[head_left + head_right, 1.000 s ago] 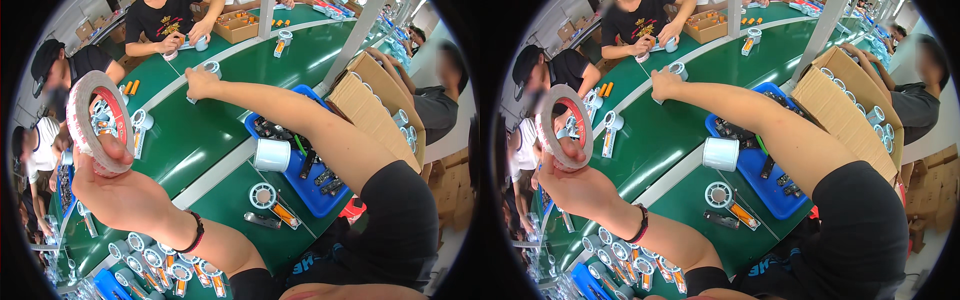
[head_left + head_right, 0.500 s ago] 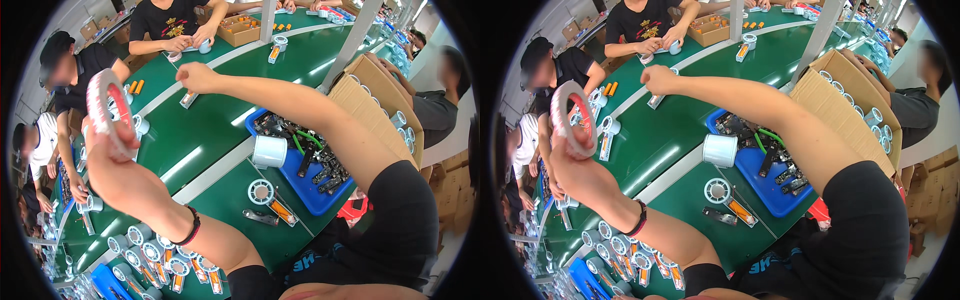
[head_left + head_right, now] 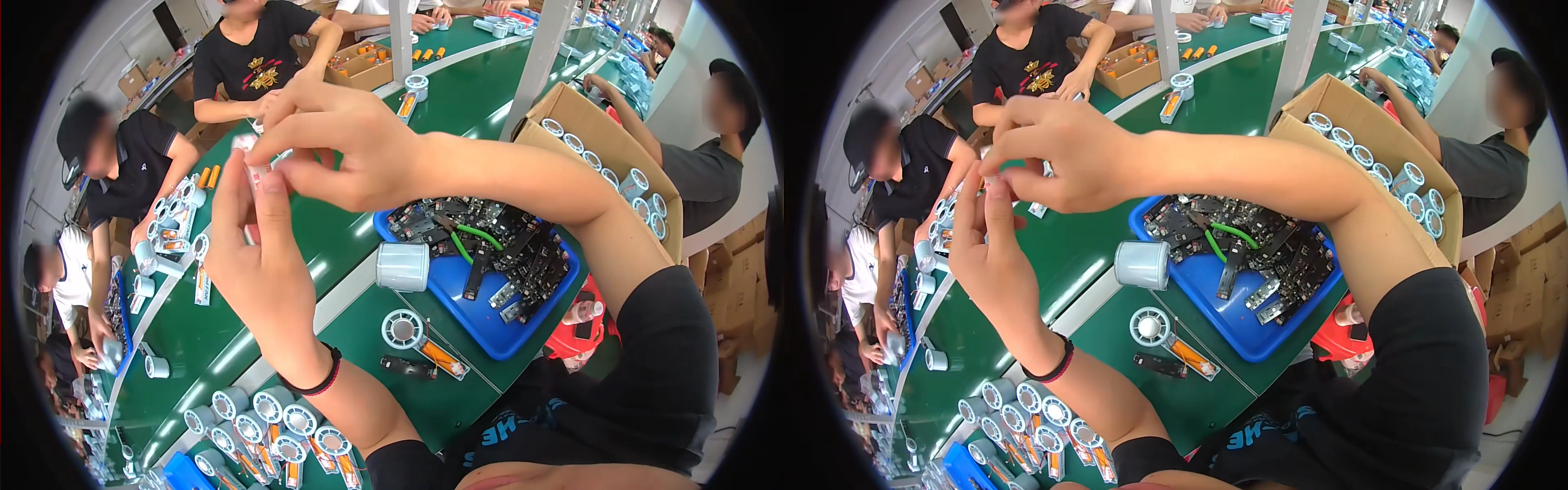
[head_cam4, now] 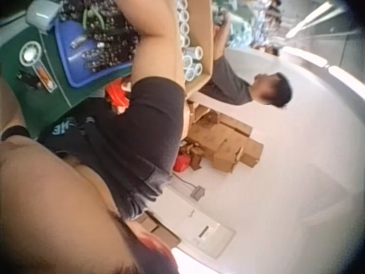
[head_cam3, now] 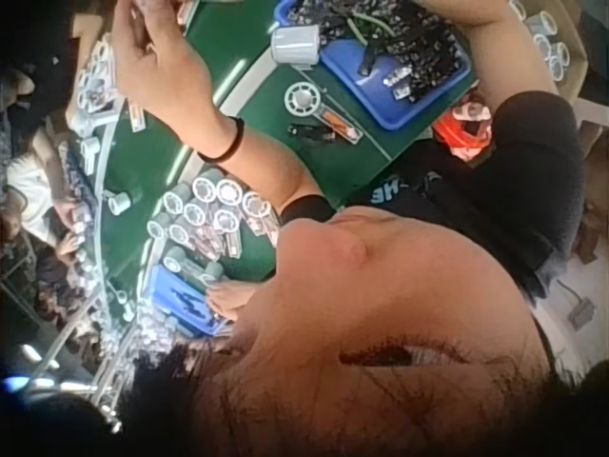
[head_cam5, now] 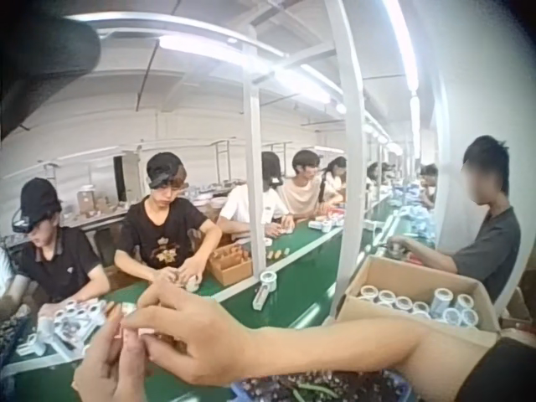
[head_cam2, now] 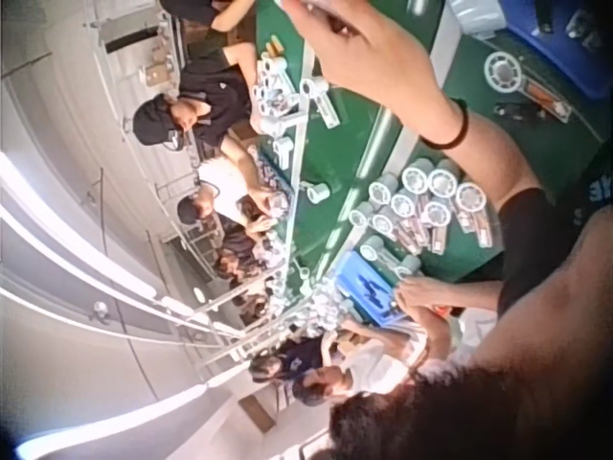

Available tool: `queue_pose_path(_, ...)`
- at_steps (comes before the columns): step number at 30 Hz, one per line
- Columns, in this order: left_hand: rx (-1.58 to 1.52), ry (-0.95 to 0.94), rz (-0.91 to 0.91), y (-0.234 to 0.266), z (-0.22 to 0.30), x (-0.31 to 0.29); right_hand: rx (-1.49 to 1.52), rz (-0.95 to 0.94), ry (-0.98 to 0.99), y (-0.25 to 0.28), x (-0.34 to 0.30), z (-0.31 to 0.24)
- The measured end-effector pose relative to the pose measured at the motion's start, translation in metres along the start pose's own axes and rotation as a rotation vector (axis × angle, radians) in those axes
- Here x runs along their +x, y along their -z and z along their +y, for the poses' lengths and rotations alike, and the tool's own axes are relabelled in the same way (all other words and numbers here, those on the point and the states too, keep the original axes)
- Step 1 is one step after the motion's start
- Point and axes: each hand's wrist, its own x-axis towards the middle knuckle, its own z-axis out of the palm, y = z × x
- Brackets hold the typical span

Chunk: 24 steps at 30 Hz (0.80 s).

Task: Applying adhesive tape or labels from a roll onto small electronic components arranged in a tray.

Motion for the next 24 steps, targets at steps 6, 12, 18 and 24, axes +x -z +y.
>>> queue_pose_path(6,0.12,-0.078,-0.035,-0.003,0.008,-0.003,0.368,-0.167,-0.569,0.019,0.005,-0.024)
queue_pose_path(12,-0.021,-0.036,-0.083,0.0,0.006,-0.002,0.238,-0.139,-0.492,0.015,0.005,-0.029)
queue_pose_path(18,-0.013,-0.056,-0.1,-0.001,0.003,-0.004,0.457,-0.251,-0.735,0.025,0.01,-0.031)
queue_pose_path(24,-0.136,-0.037,-0.177,-0.005,0.008,-0.007,0.499,-0.264,-0.685,0.035,0.008,-0.026)
